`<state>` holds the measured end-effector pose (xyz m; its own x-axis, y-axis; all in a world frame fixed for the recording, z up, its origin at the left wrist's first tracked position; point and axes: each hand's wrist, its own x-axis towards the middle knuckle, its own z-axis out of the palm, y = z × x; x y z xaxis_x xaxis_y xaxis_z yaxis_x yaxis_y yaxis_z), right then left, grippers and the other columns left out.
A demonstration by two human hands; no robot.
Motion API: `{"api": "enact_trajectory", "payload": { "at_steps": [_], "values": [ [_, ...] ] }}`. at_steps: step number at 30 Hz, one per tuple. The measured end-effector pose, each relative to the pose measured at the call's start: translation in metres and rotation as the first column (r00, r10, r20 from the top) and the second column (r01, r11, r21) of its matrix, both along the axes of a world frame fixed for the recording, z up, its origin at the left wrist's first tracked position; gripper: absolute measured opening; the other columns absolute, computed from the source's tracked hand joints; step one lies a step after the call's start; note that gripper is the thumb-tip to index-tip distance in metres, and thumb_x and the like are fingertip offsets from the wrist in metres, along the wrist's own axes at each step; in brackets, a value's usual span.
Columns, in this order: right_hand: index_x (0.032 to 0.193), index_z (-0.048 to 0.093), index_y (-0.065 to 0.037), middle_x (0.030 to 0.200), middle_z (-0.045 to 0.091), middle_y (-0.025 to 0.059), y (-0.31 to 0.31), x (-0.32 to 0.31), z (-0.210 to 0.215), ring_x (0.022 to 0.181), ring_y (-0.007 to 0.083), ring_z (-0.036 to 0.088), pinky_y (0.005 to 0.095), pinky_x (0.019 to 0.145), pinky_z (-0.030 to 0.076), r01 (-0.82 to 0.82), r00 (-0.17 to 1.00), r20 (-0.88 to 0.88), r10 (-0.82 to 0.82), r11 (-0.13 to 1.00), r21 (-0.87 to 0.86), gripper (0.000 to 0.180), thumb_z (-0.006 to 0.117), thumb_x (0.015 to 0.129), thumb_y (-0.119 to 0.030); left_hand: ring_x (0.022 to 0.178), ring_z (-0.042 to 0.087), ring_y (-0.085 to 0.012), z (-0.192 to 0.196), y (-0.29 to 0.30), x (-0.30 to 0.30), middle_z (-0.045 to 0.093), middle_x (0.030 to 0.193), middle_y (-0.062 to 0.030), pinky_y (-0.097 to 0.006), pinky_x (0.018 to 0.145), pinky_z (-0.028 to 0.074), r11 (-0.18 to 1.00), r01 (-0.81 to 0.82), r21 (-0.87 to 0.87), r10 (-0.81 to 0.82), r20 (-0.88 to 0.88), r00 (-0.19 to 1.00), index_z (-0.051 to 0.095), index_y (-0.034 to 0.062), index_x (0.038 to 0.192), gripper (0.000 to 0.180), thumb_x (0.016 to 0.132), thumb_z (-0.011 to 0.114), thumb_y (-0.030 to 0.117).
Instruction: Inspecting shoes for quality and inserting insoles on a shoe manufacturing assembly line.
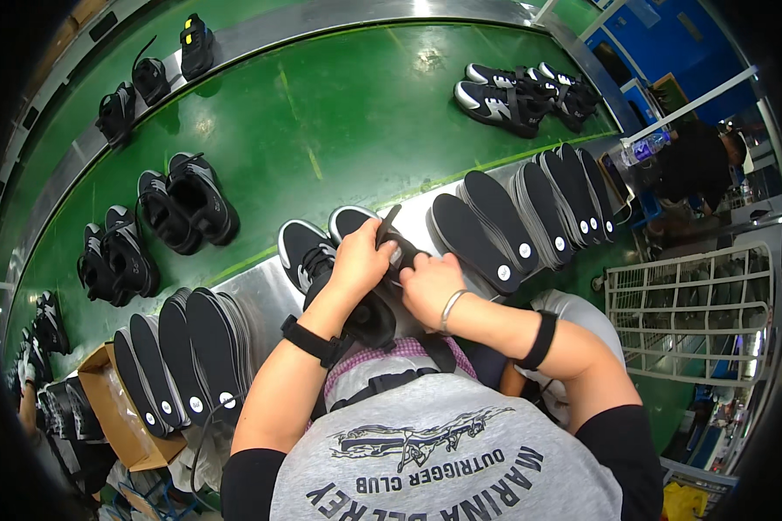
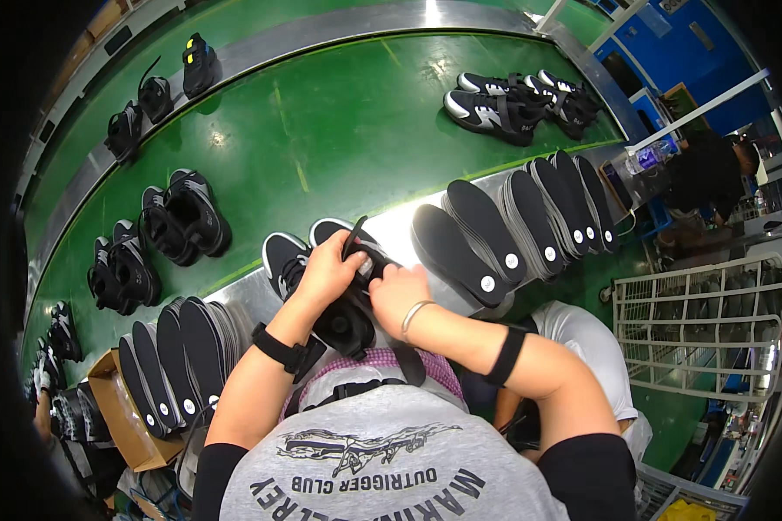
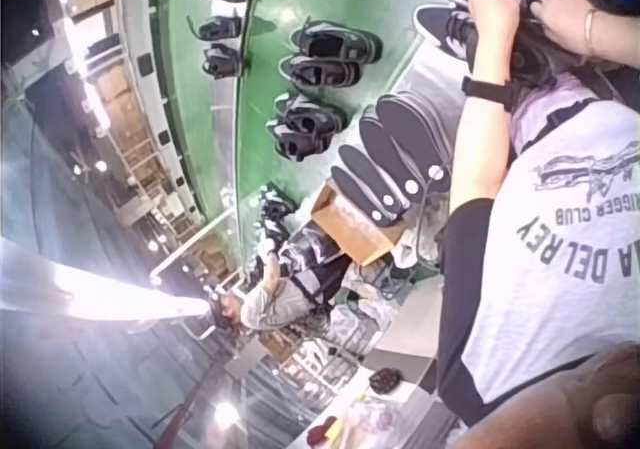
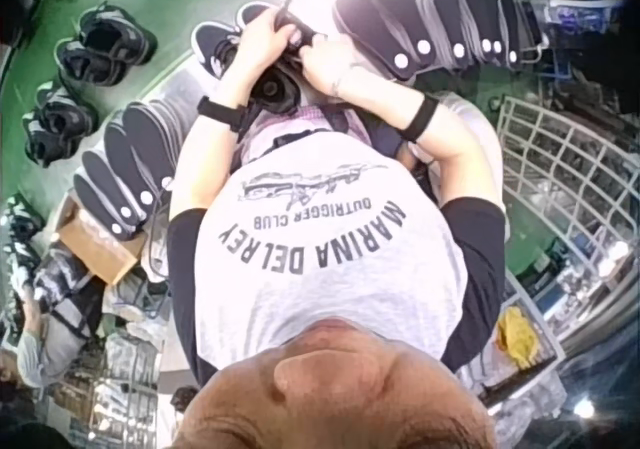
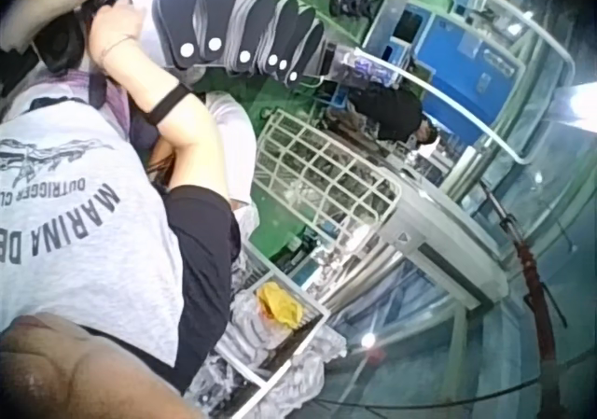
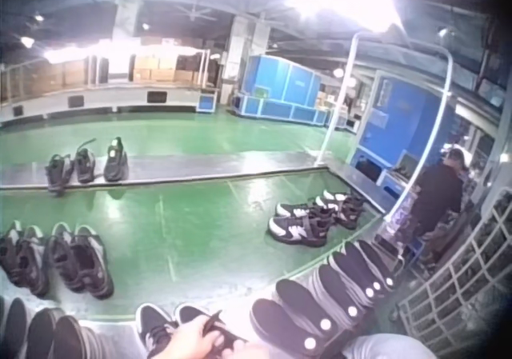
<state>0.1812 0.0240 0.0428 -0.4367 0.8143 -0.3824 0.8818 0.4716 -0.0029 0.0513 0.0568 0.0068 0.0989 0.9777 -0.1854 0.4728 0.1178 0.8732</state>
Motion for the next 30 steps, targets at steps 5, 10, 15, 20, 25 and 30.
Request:
{"api": "enact_trajectory", "payload": {
  "at_steps": [5,10,15,20,25,30],
  "values": [
    [0.088,0.055,-0.006,0.092,0.053,0.0129,-0.011,0.031,0.041,0.086,0.0268,0.055,0.0412,0.073,0.040,0.054,0.996,0.076,-0.044,0.990,-0.131,0.027,0.058,0.067,-0.023,0.079,0.057,-0.0343,0.001,-0.003,0.003,0.058,0.079,-0.0196,-0.037,0.067,0.043,0.999,-0.022,0.039,0.023,-0.046,0.999,0.052,-0.0011,0.090,0.025,0.072,0.061,0.014],
    [0.083,0.060,-0.004,0.086,0.057,0.0130,-0.008,0.013,0.032,0.082,0.0257,0.057,0.0357,0.066,0.048,-0.102,0.987,0.108,0.116,0.987,-0.126,0.018,0.057,0.069,-0.014,0.078,0.057,-0.0364,-0.001,-0.002,0.003,0.059,0.077,-0.0204,-0.041,0.069,0.044,0.998,-0.010,0.061,0.013,-0.047,0.999,0.052,-0.0001,0.092,0.026,0.072,0.061,0.015],
    [0.079,0.064,-0.003,0.083,0.062,0.0150,0.025,-0.009,-0.014,0.083,0.0232,0.060,0.0328,0.072,0.048,-0.030,0.988,0.134,0.070,0.960,-0.280,0.014,0.057,0.067,-0.007,0.078,0.057,-0.0371,-0.004,-0.004,0.005,0.059,0.076,-0.0207,-0.041,0.068,0.044,0.994,-0.074,0.083,0.075,-0.018,0.997,0.051,-0.0010,0.092,0.026,0.072,0.060,0.014],
    [0.087,0.064,-0.003,0.091,0.062,0.0151,0.037,-0.006,-0.031,0.087,0.0257,0.060,0.0339,0.073,0.047,-0.065,0.956,0.222,0.194,0.873,-0.484,0.022,0.057,0.069,-0.012,0.077,0.058,-0.0315,-0.004,-0.003,0.006,0.059,0.079,-0.0193,-0.036,0.067,0.044,0.996,-0.058,0.065,0.059,-0.020,0.998,0.052,-0.0009,0.091,0.024,0.072,0.060,0.012],
    [0.091,0.063,-0.003,0.094,0.062,0.0119,0.034,-0.016,-0.040,0.089,0.0222,0.060,0.0308,0.074,0.047,0.211,0.960,0.252,-0.123,0.907,-0.364,0.023,0.057,0.071,-0.013,0.076,0.057,-0.0356,-0.003,-0.005,0.007,0.058,0.077,-0.0203,-0.038,0.066,0.044,0.995,-0.063,0.077,0.068,-0.073,0.995,0.051,-0.0007,0.090,0.024,0.073,0.060,0.012],
    [0.092,0.063,-0.005,0.092,0.063,0.0114,0.034,-0.008,-0.018,0.086,0.0218,0.061,0.0287,0.068,0.048,-0.267,0.784,0.369,0.499,0.808,-0.525,0.024,0.056,0.072,-0.016,0.076,0.057,-0.0371,-0.002,-0.007,0.008,0.058,0.076,-0.0204,-0.040,0.065,0.044,0.991,-0.059,0.118,0.073,-0.114,0.991,0.051,0.0002,0.089,0.021,0.074,0.059,0.012]
  ]
}}
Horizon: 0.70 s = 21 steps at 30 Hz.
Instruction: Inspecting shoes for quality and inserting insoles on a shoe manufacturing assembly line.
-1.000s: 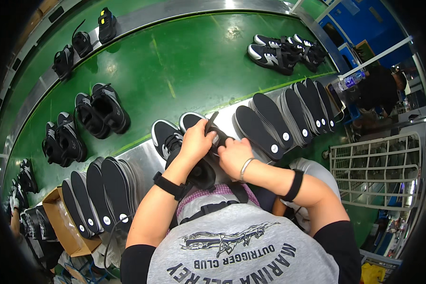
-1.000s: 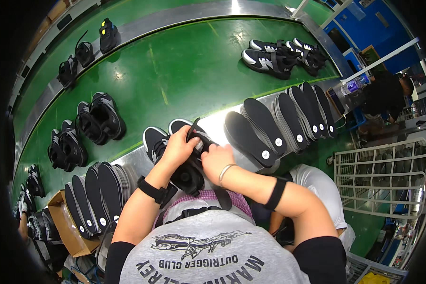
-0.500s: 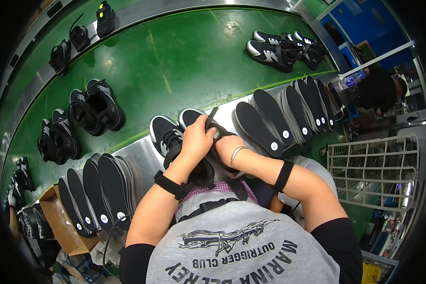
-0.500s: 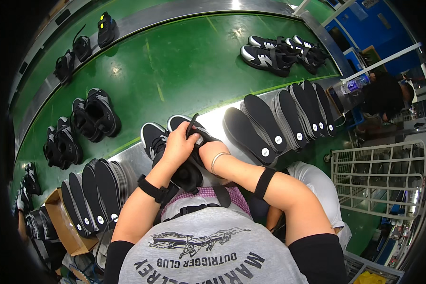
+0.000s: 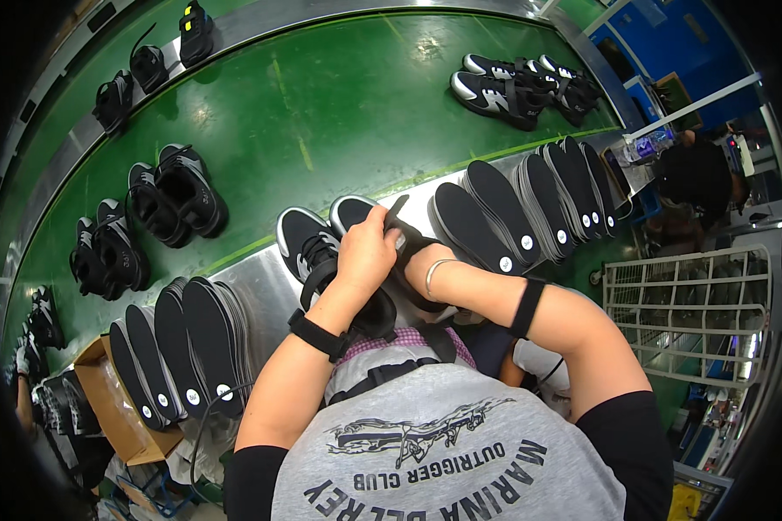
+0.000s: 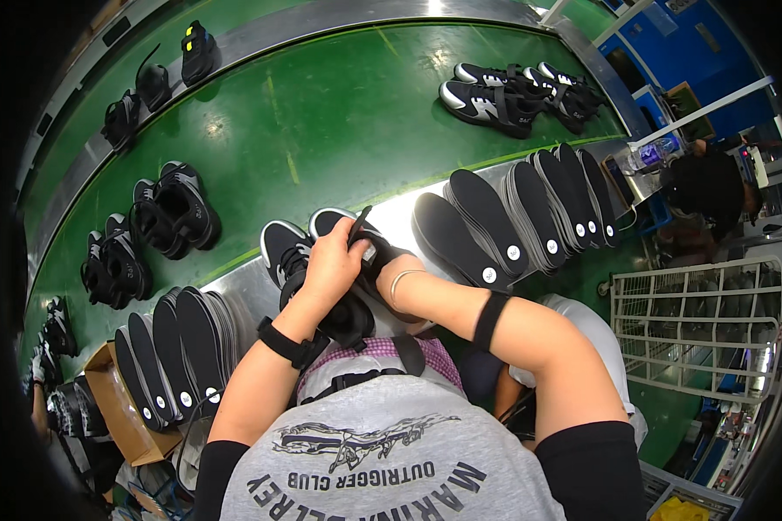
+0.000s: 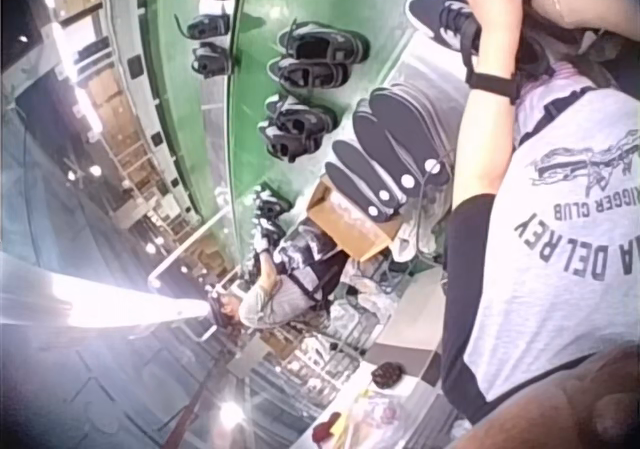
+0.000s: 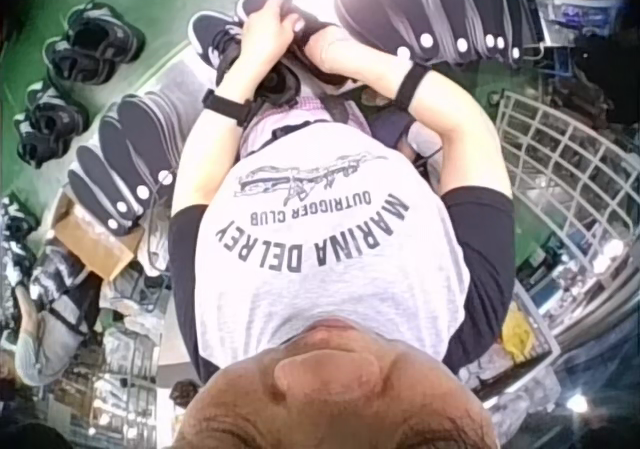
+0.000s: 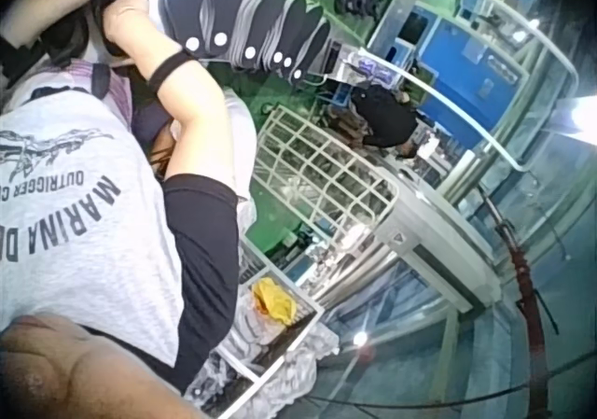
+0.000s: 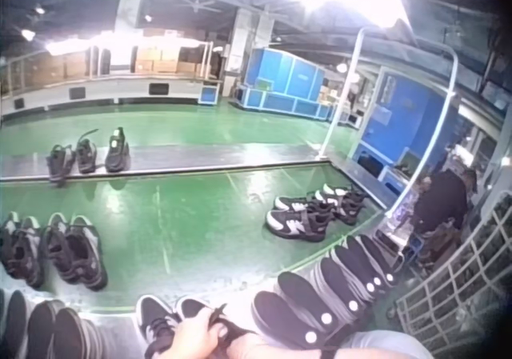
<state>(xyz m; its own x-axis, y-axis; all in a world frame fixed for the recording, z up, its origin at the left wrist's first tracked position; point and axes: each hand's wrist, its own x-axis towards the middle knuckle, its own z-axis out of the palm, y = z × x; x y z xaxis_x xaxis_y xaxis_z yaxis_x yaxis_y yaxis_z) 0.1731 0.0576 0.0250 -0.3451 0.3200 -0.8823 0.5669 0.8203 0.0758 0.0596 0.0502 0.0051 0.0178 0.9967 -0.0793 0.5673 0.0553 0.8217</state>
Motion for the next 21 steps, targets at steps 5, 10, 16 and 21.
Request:
{"api": "enact_trajectory", "payload": {
  "at_steps": [5,10,16,21],
  "values": [
    [0.095,0.061,-0.003,0.094,0.061,0.0134,-0.013,0.019,0.036,0.091,0.0249,0.058,0.0424,0.086,0.035,0.281,0.944,-0.143,-0.296,0.953,-0.117,0.030,0.052,0.073,-0.022,0.075,0.057,-0.0370,-0.001,-0.001,0.000,0.058,0.075,-0.0200,-0.040,0.064,0.044,1.000,0.010,0.011,-0.010,-0.011,1.000,0.051,0.0013,0.089,0.020,0.074,0.058,0.012],
    [0.106,0.054,-0.001,0.105,0.057,0.0172,-0.014,0.025,0.026,0.101,0.0280,0.053,0.0559,0.095,0.015,0.225,0.972,-0.020,-0.234,0.954,-0.195,0.041,0.048,0.072,-0.023,0.074,0.056,-0.0370,-0.005,0.001,0.002,0.058,0.075,-0.0202,-0.040,0.064,0.044,1.000,0.015,0.022,-0.015,-0.015,1.000,0.051,0.0007,0.090,0.021,0.074,0.058,0.012],
    [0.114,0.046,0.001,0.104,0.057,0.0172,-0.009,0.048,-0.003,0.098,0.0231,0.054,0.0387,0.088,0.037,0.603,0.387,-0.475,-0.790,0.607,-0.518,0.051,0.052,0.075,-0.031,0.071,0.057,-0.0298,-0.006,0.003,-0.009,0.059,0.076,-0.0164,-0.036,0.064,0.044,0.997,0.081,-0.002,-0.080,0.145,0.986,0.051,0.0002,0.091,0.022,0.074,0.058,0.013],
    [0.094,0.056,0.003,0.079,0.061,0.0090,-0.013,0.038,-0.029,0.071,0.0154,0.058,0.0250,0.067,0.044,0.594,-0.323,-0.268,-0.908,0.026,-0.804,0.033,0.055,0.080,-0.027,0.074,0.058,-0.0304,-0.004,0.004,-0.012,0.059,0.077,-0.0173,-0.035,0.065,0.044,0.992,0.122,-0.013,-0.115,0.246,0.962,0.052,0.0008,0.090,0.023,0.074,0.058,0.016]
  ]
}}
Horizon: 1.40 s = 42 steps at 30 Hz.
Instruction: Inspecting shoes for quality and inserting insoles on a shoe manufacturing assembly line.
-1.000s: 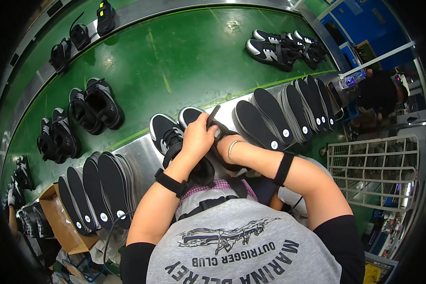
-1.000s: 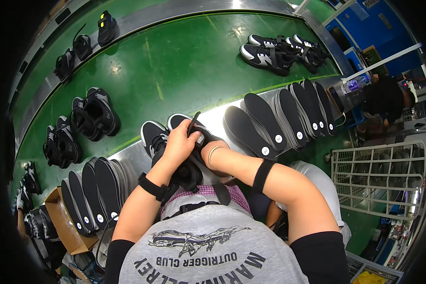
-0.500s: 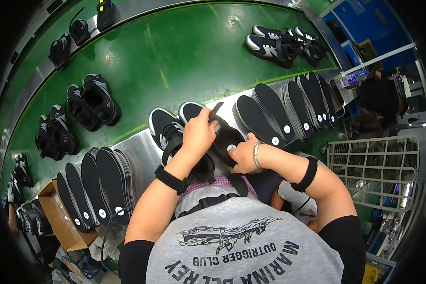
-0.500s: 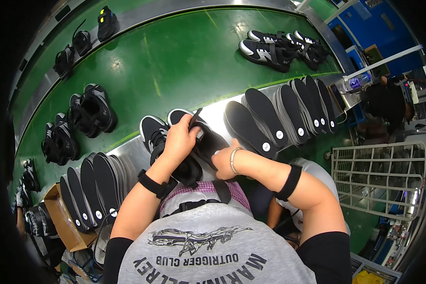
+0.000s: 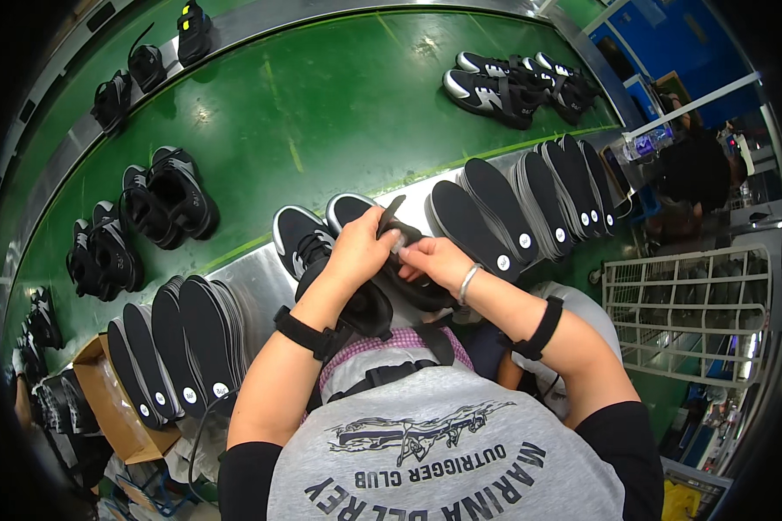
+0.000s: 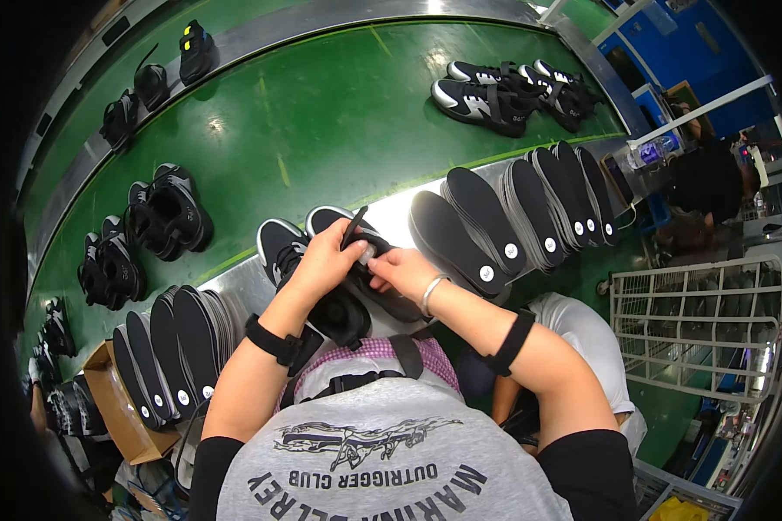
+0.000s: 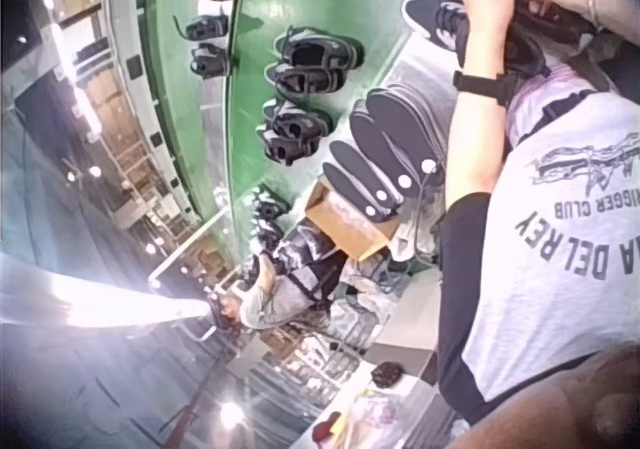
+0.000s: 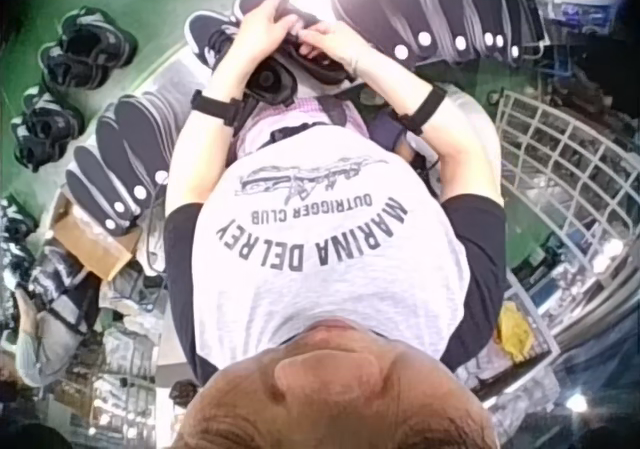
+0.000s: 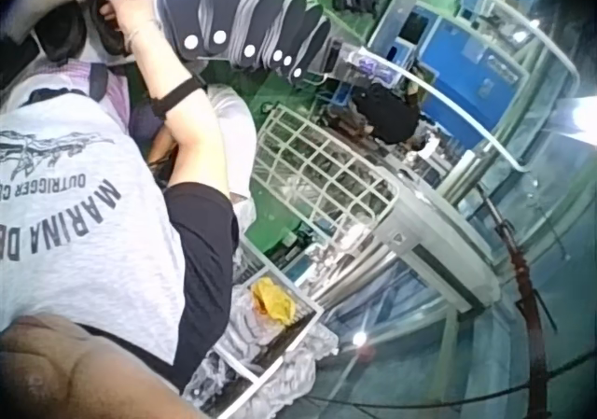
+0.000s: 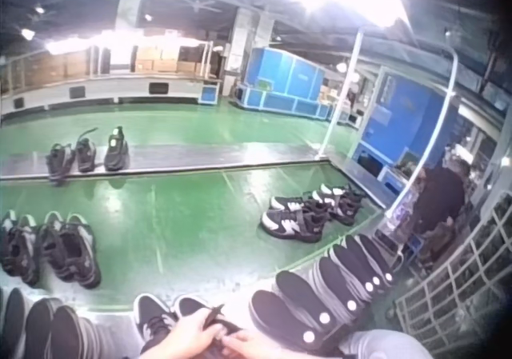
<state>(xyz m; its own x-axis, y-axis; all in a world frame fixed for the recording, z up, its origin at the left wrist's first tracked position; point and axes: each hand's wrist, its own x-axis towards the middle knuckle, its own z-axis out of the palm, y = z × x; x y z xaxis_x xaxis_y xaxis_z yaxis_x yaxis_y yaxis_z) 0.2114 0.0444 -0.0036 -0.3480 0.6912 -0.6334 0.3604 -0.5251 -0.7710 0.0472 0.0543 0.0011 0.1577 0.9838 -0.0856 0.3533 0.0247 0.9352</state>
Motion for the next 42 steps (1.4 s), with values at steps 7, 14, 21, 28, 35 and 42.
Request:
{"api": "enact_trajectory", "payload": {
  "at_steps": [7,14,21,28,35,42],
  "values": [
    [0.082,0.058,0.001,0.073,0.061,0.0096,-0.002,0.009,0.012,0.063,0.0155,0.058,0.0247,0.065,0.045,0.228,0.946,-0.225,-0.232,0.973,-0.047,0.019,0.055,0.078,-0.017,0.071,0.058,-0.0285,0.003,0.000,0.000,0.059,0.075,-0.0163,-0.034,0.064,0.043,0.997,0.016,-0.072,-0.016,-0.006,1.000,0.052,0.0001,0.090,0.024,0.074,0.058,0.017],
    [0.082,0.057,0.003,0.072,0.060,0.0092,-0.007,-0.005,0.014,0.061,0.0152,0.058,0.0244,0.057,0.045,0.200,0.979,-0.045,-0.197,0.976,0.089,0.030,0.057,0.080,-0.027,0.071,0.059,-0.0271,0.007,-0.002,0.002,0.059,0.074,-0.0161,-0.033,0.064,0.044,0.987,0.008,-0.160,-0.011,-0.015,1.000,0.052,-0.0002,0.090,0.023,0.074,0.058,0.015],
    [0.079,0.058,0.000,0.068,0.058,0.0056,-0.003,0.026,0.027,0.068,0.0152,0.057,0.0273,0.073,0.043,0.300,0.808,-0.500,-0.312,0.948,-0.108,0.014,0.056,0.079,-0.014,0.084,0.056,-0.0226,0.016,0.005,-0.007,0.058,0.088,-0.0148,-0.029,0.073,0.042,0.994,-0.039,-0.098,0.026,-0.134,0.991,0.051,-0.0008,0.096,0.028,0.074,0.060,0.014],
    [0.078,0.061,-0.004,0.068,0.058,0.0038,-0.027,0.026,0.062,0.065,0.0163,0.054,0.0281,0.069,0.039,-0.025,0.998,-0.039,0.052,0.857,0.515,0.013,0.055,0.079,-0.016,0.085,0.053,-0.0150,0.053,-0.031,-0.010,0.056,0.093,-0.0082,-0.027,0.073,0.042,0.988,-0.054,0.143,0.050,0.034,0.998,0.049,0.0004,0.103,0.036,0.075,0.062,0.017],
    [0.083,0.058,-0.010,0.068,0.056,-0.0004,-0.042,0.001,0.079,0.070,0.0181,0.052,0.0324,0.077,0.031,-0.471,0.882,0.370,0.291,0.542,0.696,0.014,0.059,0.075,-0.021,0.065,0.054,-0.0083,0.074,-0.085,-0.066,0.060,0.072,-0.0039,-0.021,0.059,0.044,0.971,0.091,-0.223,-0.038,0.234,0.972,0.058,-0.0003,0.088,0.012,0.081,0.053,0.008],
    [0.094,0.054,-0.005,0.082,0.057,0.0056,-0.041,0.011,0.064,0.096,0.0210,0.048,0.0493,0.092,0.025,-0.897,0.439,0.831,0.342,0.222,0.382,0.033,0.064,0.068,-0.024,0.077,0.057,-0.0293,0.074,-0.176,-0.313,0.058,0.085,-0.0179,-0.034,0.069,0.045,0.503,-0.625,0.597,0.841,-0.506,0.194,0.057,-0.0014,0.093,0.026,0.085,0.046,0.020]
  ]
}}
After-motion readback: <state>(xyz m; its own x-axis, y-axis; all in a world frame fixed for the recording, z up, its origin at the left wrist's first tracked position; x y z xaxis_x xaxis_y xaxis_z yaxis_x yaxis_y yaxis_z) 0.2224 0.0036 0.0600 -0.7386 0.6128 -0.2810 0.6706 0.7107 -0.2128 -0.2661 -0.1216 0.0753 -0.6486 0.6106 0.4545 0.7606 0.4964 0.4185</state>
